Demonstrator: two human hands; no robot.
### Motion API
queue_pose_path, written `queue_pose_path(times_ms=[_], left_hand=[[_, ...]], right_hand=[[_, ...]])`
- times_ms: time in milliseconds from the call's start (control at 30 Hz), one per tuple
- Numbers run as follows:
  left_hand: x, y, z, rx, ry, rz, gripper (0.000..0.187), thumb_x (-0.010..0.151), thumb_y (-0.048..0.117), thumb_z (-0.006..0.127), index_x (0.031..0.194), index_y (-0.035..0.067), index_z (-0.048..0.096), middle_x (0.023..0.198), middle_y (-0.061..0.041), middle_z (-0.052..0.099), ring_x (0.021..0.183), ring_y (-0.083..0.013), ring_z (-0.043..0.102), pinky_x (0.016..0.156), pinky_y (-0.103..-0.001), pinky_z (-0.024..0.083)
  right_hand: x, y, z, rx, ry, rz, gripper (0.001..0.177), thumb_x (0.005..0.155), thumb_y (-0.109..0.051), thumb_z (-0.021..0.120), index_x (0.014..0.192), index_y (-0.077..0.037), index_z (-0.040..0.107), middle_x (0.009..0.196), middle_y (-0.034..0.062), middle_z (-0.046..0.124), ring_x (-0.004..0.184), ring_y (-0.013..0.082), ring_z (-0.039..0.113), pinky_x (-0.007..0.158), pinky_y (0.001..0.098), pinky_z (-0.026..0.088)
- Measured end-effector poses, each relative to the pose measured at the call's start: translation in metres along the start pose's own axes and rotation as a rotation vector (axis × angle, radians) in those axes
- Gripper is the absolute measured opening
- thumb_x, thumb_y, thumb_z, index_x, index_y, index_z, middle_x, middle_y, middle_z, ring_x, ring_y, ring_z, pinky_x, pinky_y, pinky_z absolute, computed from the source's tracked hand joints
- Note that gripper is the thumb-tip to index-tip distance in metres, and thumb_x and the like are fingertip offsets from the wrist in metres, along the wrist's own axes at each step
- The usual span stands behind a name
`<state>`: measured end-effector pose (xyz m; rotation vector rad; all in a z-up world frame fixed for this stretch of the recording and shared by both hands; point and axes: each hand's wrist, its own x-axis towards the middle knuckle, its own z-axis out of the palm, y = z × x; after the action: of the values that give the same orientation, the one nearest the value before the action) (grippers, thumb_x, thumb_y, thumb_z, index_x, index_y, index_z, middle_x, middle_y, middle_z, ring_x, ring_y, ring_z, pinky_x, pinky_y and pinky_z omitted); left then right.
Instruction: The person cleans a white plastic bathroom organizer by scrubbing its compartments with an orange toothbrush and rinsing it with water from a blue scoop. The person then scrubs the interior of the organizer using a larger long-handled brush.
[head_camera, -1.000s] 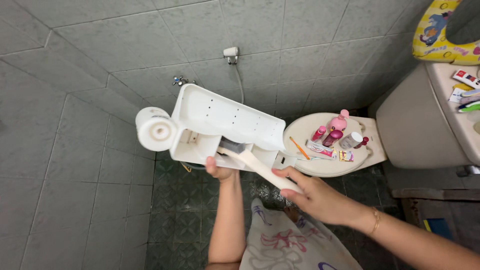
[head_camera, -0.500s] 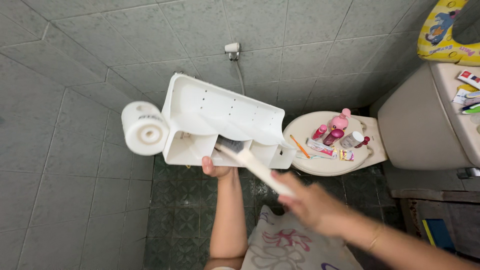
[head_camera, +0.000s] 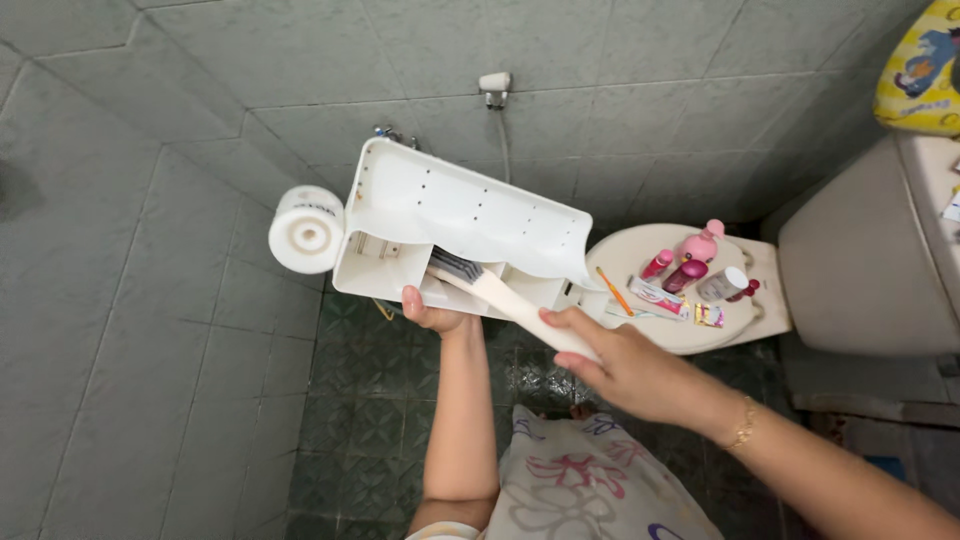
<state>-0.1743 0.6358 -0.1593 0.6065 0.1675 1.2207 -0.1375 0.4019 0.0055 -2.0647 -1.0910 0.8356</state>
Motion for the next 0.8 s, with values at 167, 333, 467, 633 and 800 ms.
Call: queue_pose_path(times_ms=[167, 333, 467, 633, 800], left_hand=[[0.004, 0.012, -0.030, -0.031, 0.079, 0.012, 0.102, 0.071, 0.062, 0.065, 0.151, 0.004, 0.037, 0.146, -0.014, 0.045, 0.136, -0.0324, 0.045, 0.114, -0.049, 0.038], [0.013, 0.031, -0.053, -0.032, 0.108, 0.124, 0.100, 0.073, 0.062, 0.065, 0.149, 0.001, 0.041, 0.149, -0.014, 0.045, 0.139, -0.0324, 0.043, 0.116, -0.049, 0.036], [0.011, 0.072, -0.069, 0.028, 0.078, 0.198, 0.101, 0.073, 0.063, 0.064, 0.149, 0.002, 0.042, 0.146, -0.016, 0.046, 0.137, -0.0342, 0.045, 0.114, -0.050, 0.038], [0.010, 0.104, -0.086, 0.020, 0.161, 0.274, 0.101, 0.073, 0.064, 0.063, 0.149, 0.002, 0.042, 0.146, -0.016, 0.047, 0.136, -0.0347, 0.046, 0.111, -0.051, 0.040], [0.010, 0.123, -0.116, 0.045, 0.249, 0.350, 0.101, 0.069, 0.062, 0.063, 0.148, 0.004, 0.040, 0.147, -0.014, 0.046, 0.138, -0.0336, 0.044, 0.115, -0.051, 0.038]], right_hand=[[0.013, 0.002, 0.039, 0.022, -0.010, 0.063, 0.052, 0.097, -0.034, 0.057, 0.148, -0.026, 0.046, 0.054, 0.0182, 0.063, 0.048, 0.0324, 0.066, 0.052, 0.0419, 0.048], [0.048, 0.014, 0.097, 0.721, -0.265, 0.210, 0.042, 0.107, -0.027, 0.058, 0.147, -0.021, 0.045, 0.059, 0.0105, 0.045, 0.045, 0.0229, 0.039, 0.044, 0.0417, 0.030], [0.069, 0.010, 0.051, 0.125, -0.316, -0.207, 0.046, 0.101, -0.031, 0.058, 0.143, -0.022, 0.042, 0.063, 0.0090, 0.065, 0.054, 0.0254, 0.067, 0.054, 0.0382, 0.052], [0.045, -0.039, 0.089, -0.429, -0.154, -0.134, 0.051, 0.102, -0.036, 0.052, 0.151, -0.029, 0.040, 0.077, 0.0161, 0.069, 0.065, 0.0393, 0.069, 0.056, 0.0501, 0.053], [0.050, -0.037, 0.134, 0.353, -0.228, -0.214, 0.046, 0.105, -0.030, 0.054, 0.148, -0.018, 0.044, 0.063, 0.0138, 0.058, 0.049, 0.0288, 0.056, 0.041, 0.0373, 0.042]])
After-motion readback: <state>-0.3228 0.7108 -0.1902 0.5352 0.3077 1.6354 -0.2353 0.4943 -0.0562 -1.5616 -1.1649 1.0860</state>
